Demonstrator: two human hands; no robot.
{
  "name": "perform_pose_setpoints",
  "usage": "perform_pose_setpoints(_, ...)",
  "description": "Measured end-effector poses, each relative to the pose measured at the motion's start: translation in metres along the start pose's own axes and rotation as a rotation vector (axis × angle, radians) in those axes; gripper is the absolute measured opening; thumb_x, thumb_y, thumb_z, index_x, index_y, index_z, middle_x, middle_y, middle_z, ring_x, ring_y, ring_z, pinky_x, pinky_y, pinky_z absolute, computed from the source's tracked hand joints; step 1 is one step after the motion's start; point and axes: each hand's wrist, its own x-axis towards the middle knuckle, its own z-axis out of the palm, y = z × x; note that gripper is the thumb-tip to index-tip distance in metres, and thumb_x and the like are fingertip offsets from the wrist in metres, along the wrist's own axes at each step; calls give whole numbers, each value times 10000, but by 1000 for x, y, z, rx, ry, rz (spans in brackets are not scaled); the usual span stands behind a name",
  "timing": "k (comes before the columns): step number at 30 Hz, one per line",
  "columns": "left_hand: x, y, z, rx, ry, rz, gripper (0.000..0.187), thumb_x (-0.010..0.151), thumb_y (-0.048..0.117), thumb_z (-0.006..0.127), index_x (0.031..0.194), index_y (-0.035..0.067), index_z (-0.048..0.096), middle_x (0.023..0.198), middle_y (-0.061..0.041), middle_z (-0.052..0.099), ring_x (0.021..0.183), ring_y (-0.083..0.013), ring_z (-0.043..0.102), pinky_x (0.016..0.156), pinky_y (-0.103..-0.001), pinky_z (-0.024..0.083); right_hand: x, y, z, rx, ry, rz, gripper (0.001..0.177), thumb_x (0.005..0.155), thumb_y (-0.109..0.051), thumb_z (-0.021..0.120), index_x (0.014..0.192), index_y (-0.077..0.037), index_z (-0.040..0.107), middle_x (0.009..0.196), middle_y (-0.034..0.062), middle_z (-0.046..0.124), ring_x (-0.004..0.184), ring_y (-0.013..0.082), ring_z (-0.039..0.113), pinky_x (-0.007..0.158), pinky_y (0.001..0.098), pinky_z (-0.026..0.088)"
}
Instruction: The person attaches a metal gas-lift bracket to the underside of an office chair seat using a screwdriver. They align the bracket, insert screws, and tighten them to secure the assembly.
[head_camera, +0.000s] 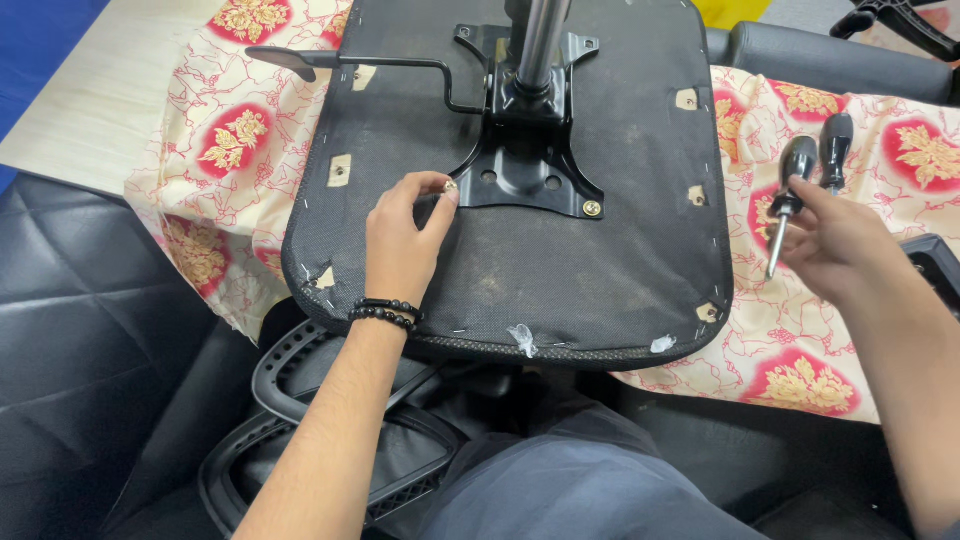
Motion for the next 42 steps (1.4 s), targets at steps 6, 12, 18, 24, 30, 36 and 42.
perform_pose_setpoints(6,-2,0,-4,212,-98,132,144,979,202,674,1054,80,687,972,-63,768,944,-233,713,1016,-427,432,-47,-2,69,191,-227,18,170,1053,-245,667,1093,-92,605,1056,59,647,945,177,665,840,314,581)
perform_pose_setpoints(12,0,-3,-12,232,-150,233,153,989,197,665,1067,66,655,933,-89,744,960,-272,708,1006,-450,454,-84,7,136,223,-456,-2,174,1038,-205,632,1100,-54,573,1085,109,673,925,270,693,789,374,595)
perform_pose_setpoints(18,-6,0,-15,-56,-24,36,207,988,215,684,1102,43,672,1017,-110,753,1036,-277,733,929,-388,546,-109,2,195,202,-548,-191,277,1036,-149,595,1251,-69,440,1158,212,695,967,333,740,850,436,639)
perform_pose_setpoints(24,0,-3,-14,74,89,-122,200,971,239,681,1059,60,695,1002,-96,767,992,-250,728,899,-383,538,-114,-6,233,174,-565,-403,424,1050,-125,602,1373,-83,331,1179,204,682,958,319,755,833,430,665)
perform_pose_setpoints(30,-5,-2,-9,181,10,-25,184,985,259,680,1052,89,698,1007,-53,770,1023,-237,699,942,-409,440,-110,-1,238,182,-554,-362,428,1053,-130,607,1369,-52,329,1180,218,692,947,318,761,831,433,672)
perform_pose_setpoints(36,-9,2,-12,207,20,80,184,971,223,676,1081,79,703,1043,-74,760,1068,-272,672,939,-410,429,-105,-1,240,184,-518,-365,448,1048,-127,594,1377,-59,297,1171,226,687,955,332,769,823,436,675)
perform_pose_setpoints(42,-1,-2,-14,-21,-14,-108,211,987,274,668,1071,81,682,1019,-37,765,1062,-223,718,966,-373,498,-102,-1,246,158,-510,-350,443,1052,-129,582,1380,-51,294,1175,226,690,954,326,775,831,433,684)
